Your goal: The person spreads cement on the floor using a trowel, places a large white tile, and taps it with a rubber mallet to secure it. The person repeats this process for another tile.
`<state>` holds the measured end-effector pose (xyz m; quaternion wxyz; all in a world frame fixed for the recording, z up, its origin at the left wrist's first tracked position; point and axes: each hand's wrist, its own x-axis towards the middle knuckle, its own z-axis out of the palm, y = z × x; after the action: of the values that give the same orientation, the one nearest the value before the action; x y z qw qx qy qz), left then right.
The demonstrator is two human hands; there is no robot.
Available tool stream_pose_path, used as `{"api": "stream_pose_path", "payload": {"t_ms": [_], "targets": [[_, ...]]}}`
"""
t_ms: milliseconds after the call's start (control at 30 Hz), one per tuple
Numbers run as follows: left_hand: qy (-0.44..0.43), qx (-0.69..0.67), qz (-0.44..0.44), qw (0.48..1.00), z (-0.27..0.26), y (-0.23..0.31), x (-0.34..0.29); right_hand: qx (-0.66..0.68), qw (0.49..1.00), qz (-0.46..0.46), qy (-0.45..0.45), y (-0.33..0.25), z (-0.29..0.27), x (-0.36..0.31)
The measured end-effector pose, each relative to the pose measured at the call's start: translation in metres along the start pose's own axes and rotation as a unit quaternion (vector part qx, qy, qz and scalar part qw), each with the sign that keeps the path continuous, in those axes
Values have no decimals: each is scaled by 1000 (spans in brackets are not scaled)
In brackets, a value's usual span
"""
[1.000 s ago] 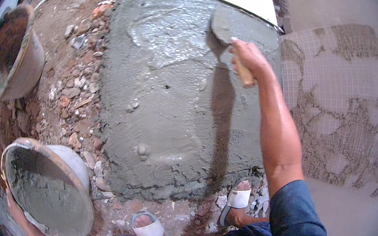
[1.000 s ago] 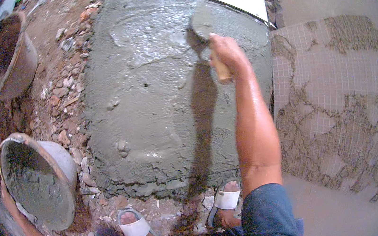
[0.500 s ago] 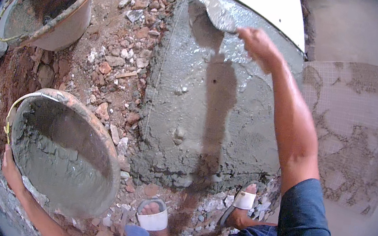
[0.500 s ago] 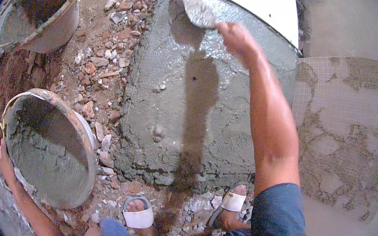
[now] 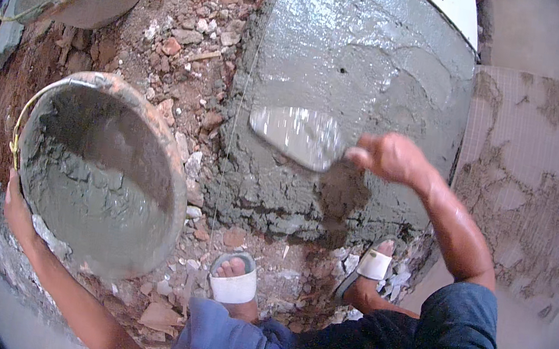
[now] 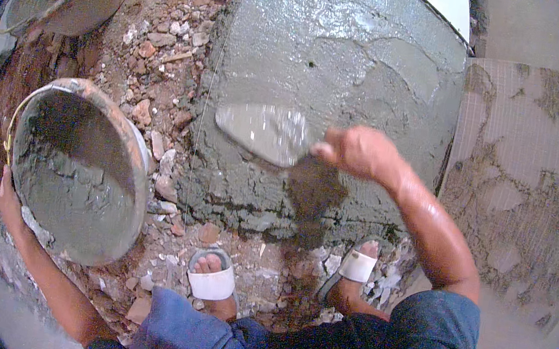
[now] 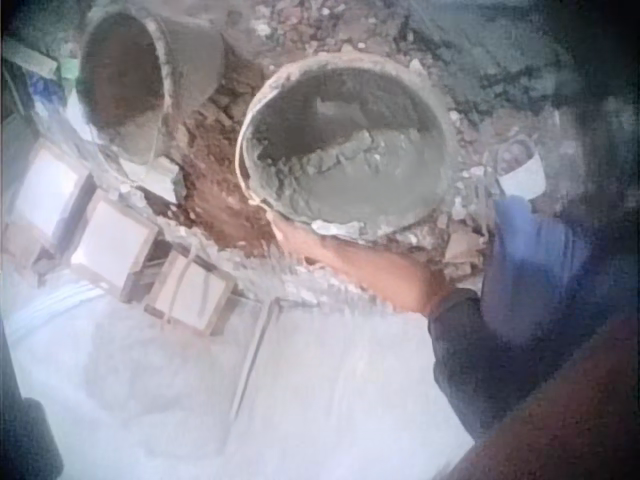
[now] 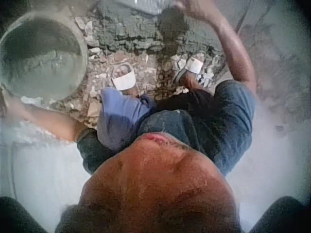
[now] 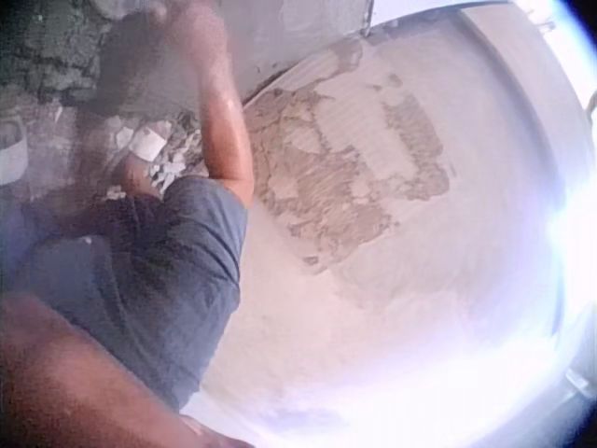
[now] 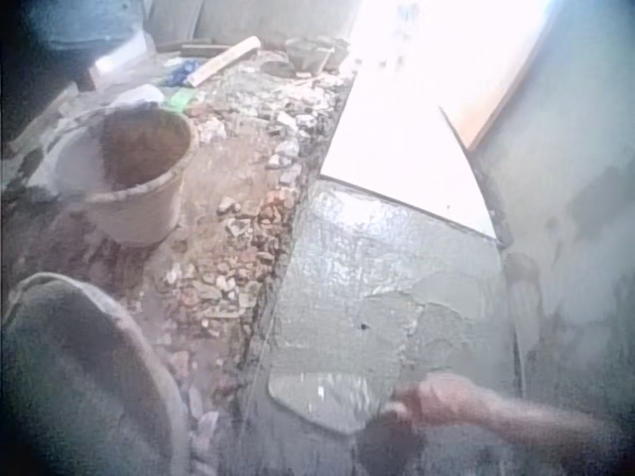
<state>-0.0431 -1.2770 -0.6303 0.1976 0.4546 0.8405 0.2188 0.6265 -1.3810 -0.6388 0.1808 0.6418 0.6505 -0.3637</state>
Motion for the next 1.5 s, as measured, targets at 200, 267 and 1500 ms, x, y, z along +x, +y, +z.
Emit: {"api": "stream_pose_path", "payload": {"t_ms": [200,267,1500], "targets": [[2,-9,13,1000,6,-1,7,89,989,111,38,-6,78,-106],[-7,-35,-1,999,7,-3,10,130,968,199,74,-16,94,-130],[-20,-56,-59,996,9,-15,43,669,485,414,381,59,187,-165]]}}
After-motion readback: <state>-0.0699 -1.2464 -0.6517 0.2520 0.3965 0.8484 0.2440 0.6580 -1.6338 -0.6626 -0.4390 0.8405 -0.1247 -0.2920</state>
